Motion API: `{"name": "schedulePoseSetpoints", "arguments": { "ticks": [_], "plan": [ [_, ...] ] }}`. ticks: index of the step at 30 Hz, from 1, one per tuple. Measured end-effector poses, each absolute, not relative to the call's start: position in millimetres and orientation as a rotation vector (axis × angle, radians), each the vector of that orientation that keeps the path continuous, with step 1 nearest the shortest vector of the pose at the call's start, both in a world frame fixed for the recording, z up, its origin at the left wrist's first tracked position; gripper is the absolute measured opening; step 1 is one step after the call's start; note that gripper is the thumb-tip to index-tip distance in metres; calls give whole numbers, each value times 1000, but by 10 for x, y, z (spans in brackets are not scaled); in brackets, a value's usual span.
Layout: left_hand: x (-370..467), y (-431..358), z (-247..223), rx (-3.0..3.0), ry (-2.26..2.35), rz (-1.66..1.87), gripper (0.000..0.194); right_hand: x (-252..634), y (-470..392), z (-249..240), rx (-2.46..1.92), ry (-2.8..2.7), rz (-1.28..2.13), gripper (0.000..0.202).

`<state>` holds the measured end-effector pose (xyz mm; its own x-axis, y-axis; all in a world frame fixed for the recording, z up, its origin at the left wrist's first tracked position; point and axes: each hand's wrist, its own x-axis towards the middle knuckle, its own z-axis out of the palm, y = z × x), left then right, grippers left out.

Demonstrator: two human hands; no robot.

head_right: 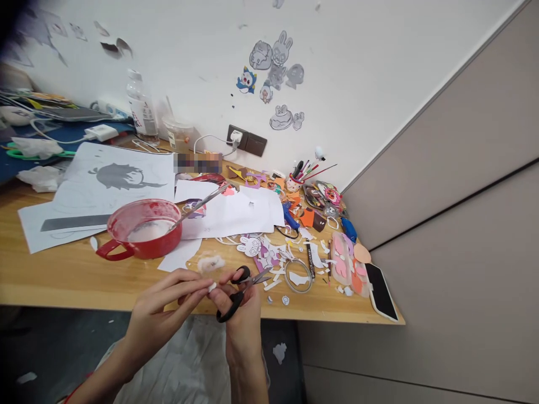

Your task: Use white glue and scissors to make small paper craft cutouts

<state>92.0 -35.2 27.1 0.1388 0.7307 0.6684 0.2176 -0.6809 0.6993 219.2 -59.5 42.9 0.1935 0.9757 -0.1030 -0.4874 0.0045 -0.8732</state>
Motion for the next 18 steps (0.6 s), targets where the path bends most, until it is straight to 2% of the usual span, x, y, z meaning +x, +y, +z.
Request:
{"name": "schedulePoseSetpoints", "arguments": {
  "ticks": [12, 18],
  "plan": [
    [937, -408, 245, 1978, 972, 1574, 20, 2144, -665, 385, -960, -680, 1180, 35],
    [935, -410, 263, 1971, 1023, 1531, 11, 2113, -692, 363, -993, -752, 1163, 33]
  ]
}}
